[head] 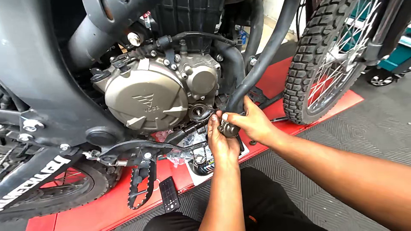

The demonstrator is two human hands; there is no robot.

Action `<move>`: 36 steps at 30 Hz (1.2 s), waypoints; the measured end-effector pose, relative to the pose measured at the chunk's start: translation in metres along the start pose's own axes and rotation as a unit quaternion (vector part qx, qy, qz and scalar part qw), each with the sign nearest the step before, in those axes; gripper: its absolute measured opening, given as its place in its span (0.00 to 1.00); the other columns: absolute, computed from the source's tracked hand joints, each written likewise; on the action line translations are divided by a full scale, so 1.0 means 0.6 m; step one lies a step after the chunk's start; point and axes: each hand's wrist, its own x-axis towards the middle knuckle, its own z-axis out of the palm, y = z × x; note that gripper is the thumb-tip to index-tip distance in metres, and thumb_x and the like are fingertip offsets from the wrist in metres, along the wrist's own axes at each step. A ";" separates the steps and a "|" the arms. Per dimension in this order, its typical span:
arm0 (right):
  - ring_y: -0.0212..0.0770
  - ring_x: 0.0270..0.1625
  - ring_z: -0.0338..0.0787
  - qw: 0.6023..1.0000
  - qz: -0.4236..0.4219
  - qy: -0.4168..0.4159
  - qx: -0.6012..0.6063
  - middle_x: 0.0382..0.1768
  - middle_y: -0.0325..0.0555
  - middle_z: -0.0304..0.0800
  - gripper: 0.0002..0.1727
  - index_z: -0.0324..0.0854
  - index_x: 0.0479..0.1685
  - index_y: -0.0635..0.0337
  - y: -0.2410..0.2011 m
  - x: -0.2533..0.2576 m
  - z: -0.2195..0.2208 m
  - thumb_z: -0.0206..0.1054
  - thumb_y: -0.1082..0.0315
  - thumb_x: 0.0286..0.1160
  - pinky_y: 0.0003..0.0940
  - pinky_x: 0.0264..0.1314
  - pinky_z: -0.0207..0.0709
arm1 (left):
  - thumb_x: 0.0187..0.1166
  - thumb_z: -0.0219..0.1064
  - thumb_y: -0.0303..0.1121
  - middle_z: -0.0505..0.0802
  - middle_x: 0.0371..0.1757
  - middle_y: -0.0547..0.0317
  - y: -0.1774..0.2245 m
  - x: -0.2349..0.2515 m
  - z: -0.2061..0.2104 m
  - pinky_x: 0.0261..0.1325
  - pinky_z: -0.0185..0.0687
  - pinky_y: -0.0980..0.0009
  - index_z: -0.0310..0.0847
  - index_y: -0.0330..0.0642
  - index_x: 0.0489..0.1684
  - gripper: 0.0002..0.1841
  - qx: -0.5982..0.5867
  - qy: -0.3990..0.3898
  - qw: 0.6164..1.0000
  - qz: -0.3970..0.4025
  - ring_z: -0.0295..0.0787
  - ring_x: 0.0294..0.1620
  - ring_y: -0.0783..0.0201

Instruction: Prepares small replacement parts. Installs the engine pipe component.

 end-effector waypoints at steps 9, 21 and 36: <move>0.34 0.54 0.94 1.000 -0.005 -0.002 0.010 0.51 0.37 0.93 0.41 0.71 0.75 0.46 -0.002 -0.001 0.002 0.81 0.46 0.58 0.41 0.58 0.91 | 0.89 0.61 0.38 0.91 0.53 0.54 0.000 0.002 -0.005 0.61 0.87 0.58 0.81 0.45 0.60 0.12 -0.008 0.014 1.000 -0.017 0.90 0.54 0.59; 0.36 0.54 0.94 0.999 -0.016 -0.001 0.030 0.51 0.38 0.94 0.41 0.71 0.75 0.49 0.004 -0.001 0.005 0.82 0.47 0.59 0.42 0.58 0.92 | 0.88 0.62 0.39 0.91 0.52 0.54 0.006 0.000 0.004 0.61 0.87 0.57 0.81 0.45 0.60 0.12 0.018 0.033 0.999 -0.015 0.90 0.54 0.59; 0.35 0.55 0.94 1.000 -0.003 0.005 0.012 0.52 0.38 0.93 0.41 0.72 0.75 0.46 0.002 -0.002 0.005 0.81 0.44 0.58 0.43 0.59 0.91 | 0.86 0.63 0.40 0.92 0.47 0.55 0.013 0.008 0.005 0.57 0.88 0.58 0.84 0.44 0.52 0.11 0.039 0.062 0.997 -0.011 0.91 0.49 0.60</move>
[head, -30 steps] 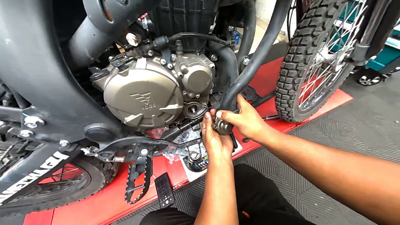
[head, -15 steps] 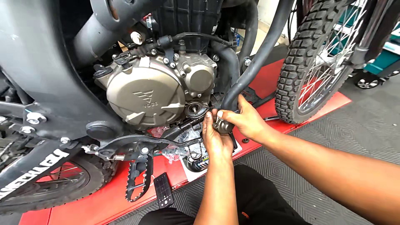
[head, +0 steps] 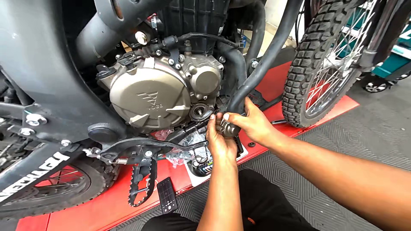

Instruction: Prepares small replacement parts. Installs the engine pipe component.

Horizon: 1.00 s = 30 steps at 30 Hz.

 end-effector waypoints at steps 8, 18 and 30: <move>0.34 0.55 0.94 1.000 -0.010 -0.001 -0.001 0.52 0.37 0.93 0.40 0.72 0.74 0.47 -0.002 -0.001 0.001 0.80 0.45 0.60 0.41 0.59 0.91 | 0.86 0.62 0.40 0.92 0.45 0.56 -0.001 0.005 0.000 0.58 0.87 0.59 0.83 0.43 0.50 0.11 -0.011 -0.015 1.000 -0.005 0.91 0.48 0.61; 0.34 0.55 0.94 1.000 -0.007 -0.003 0.001 0.52 0.38 0.93 0.40 0.72 0.75 0.48 -0.003 -0.001 0.001 0.80 0.46 0.60 0.41 0.60 0.90 | 0.85 0.64 0.39 0.92 0.47 0.55 0.003 0.004 -0.001 0.58 0.88 0.60 0.85 0.42 0.51 0.11 -0.002 -0.011 1.000 -0.016 0.91 0.49 0.61; 0.35 0.53 0.94 1.000 0.007 -0.005 0.004 0.50 0.38 0.94 0.40 0.72 0.74 0.47 -0.007 -0.003 0.001 0.81 0.46 0.59 0.42 0.57 0.91 | 0.88 0.56 0.56 0.94 0.49 0.57 0.004 -0.007 -0.009 0.57 0.89 0.58 0.83 0.46 0.55 0.22 -0.002 0.008 1.000 -0.012 0.92 0.53 0.60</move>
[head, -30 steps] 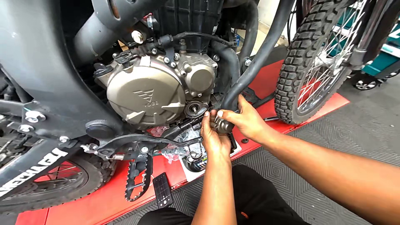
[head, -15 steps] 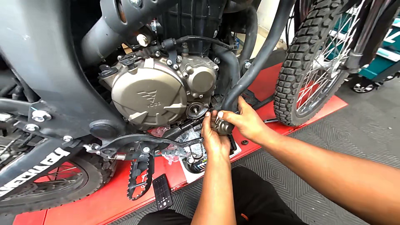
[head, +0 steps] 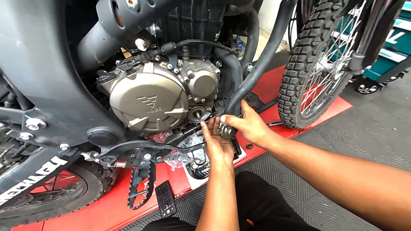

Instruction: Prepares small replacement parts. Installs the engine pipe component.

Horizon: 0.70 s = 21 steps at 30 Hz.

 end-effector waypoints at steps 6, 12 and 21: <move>0.35 0.54 0.94 1.000 -0.002 -0.002 0.003 0.52 0.38 0.93 0.40 0.71 0.75 0.47 -0.002 -0.001 0.000 0.81 0.47 0.60 0.41 0.59 0.90 | 0.88 0.53 0.58 0.93 0.51 0.57 0.003 0.004 0.000 0.59 0.87 0.56 0.81 0.47 0.58 0.25 0.000 -0.001 1.000 -0.012 0.91 0.55 0.60; 0.35 0.53 0.94 1.000 0.008 0.002 -0.012 0.50 0.38 0.93 0.41 0.72 0.75 0.46 -0.003 0.000 0.000 0.80 0.45 0.58 0.43 0.57 0.91 | 0.87 0.58 0.54 0.94 0.49 0.56 0.006 -0.004 -0.003 0.58 0.88 0.57 0.83 0.45 0.55 0.22 0.006 -0.011 1.000 -0.013 0.92 0.53 0.59; 0.35 0.53 0.94 1.000 0.006 0.003 -0.016 0.50 0.38 0.93 0.41 0.72 0.75 0.45 -0.001 -0.002 -0.001 0.80 0.43 0.58 0.44 0.57 0.91 | 0.83 0.66 0.50 0.91 0.44 0.56 0.012 0.000 0.012 0.55 0.88 0.56 0.85 0.46 0.47 0.16 0.064 -0.011 0.997 -0.038 0.90 0.47 0.59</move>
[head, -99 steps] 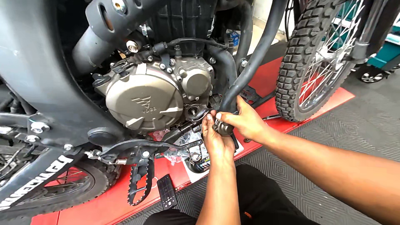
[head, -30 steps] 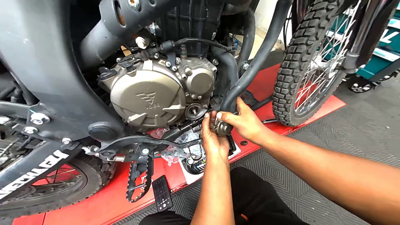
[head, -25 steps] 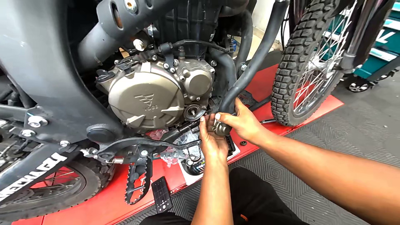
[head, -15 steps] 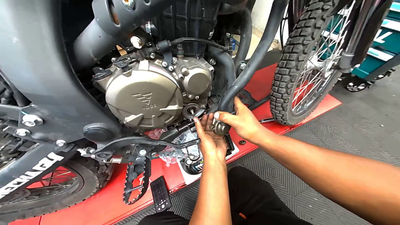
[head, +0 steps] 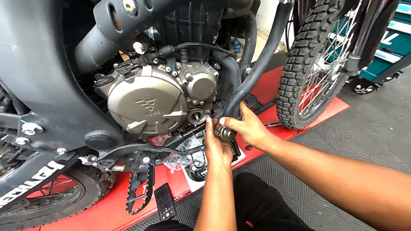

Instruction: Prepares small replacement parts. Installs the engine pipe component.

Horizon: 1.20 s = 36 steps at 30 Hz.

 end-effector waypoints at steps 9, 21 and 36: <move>0.36 0.51 0.95 1.000 0.023 0.000 -0.001 0.48 0.37 0.94 0.39 0.76 0.72 0.44 -0.012 -0.007 0.003 0.79 0.39 0.58 0.45 0.55 0.91 | 0.92 0.48 0.56 0.91 0.56 0.50 -0.028 -0.085 -0.077 0.57 0.87 0.58 0.79 0.44 0.70 0.27 0.165 -0.028 0.982 0.085 0.91 0.49 0.57; 0.37 0.45 0.96 0.996 0.033 0.014 -0.077 0.41 0.38 0.95 0.34 0.84 0.59 0.46 -0.029 -0.011 0.001 0.81 0.38 0.54 0.47 0.50 0.92 | 0.81 0.68 0.52 0.91 0.66 0.63 0.006 -0.169 -0.222 0.66 0.89 0.61 0.79 0.50 0.78 0.28 0.623 -0.141 0.743 0.201 0.90 0.61 0.67; 0.32 0.40 0.92 0.996 -0.024 -0.020 -0.089 0.39 0.35 0.90 0.23 0.81 0.55 0.46 -0.019 -0.011 -0.003 0.74 0.48 0.62 0.37 0.43 0.89 | 0.53 0.81 0.68 0.69 0.85 0.29 0.196 -0.072 -0.522 0.71 0.74 0.30 0.53 0.47 0.94 0.64 0.797 0.316 0.470 -0.209 0.72 0.79 0.28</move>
